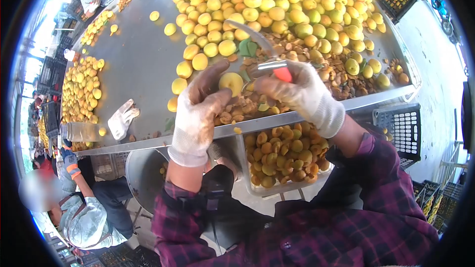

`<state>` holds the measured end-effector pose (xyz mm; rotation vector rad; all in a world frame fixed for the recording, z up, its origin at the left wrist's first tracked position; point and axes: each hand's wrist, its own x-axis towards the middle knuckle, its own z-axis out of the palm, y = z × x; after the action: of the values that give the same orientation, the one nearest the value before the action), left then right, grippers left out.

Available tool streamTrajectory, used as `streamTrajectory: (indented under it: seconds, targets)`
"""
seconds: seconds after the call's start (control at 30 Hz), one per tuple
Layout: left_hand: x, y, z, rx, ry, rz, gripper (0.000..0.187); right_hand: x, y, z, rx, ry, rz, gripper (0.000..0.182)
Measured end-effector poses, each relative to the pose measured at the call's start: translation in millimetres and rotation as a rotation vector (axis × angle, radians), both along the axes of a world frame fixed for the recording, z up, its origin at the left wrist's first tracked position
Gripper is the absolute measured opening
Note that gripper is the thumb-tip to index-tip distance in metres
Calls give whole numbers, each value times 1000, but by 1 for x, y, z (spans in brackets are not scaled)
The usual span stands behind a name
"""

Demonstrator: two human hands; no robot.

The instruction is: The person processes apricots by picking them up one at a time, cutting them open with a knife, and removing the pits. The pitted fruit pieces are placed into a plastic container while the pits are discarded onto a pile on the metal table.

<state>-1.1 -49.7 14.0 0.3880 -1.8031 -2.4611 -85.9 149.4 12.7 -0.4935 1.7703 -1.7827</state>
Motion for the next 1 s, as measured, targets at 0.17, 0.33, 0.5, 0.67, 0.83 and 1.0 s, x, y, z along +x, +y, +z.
streamTrajectory:
  seconds: [0.17, 0.33, 0.5, 0.67, 0.83, 1.0]
  targets:
    - [7, 51, -1, -104, 44, -40, 55, 6, 8, 16, -2, -209, -38, 32]
    - [5, 71, -11, -73, 35, 84, 59, 5, 18, 6, -2, -326, -100, 33]
    - [4, 63, -12, -139, 75, 233, 61, 5, 25, 4, -20, 119, -90, 41]
    - [10, 53, -13, -179, 74, 255, 58, 12, 33, 4, 268, 274, 79, 46]
    - [14, 46, -10, -47, 138, 252, 58, 16, 32, 1, 219, 201, 103, 47]
    - [20, 44, -2, 100, 162, 158, 59, 13, 34, 3, 203, 239, 90, 47]
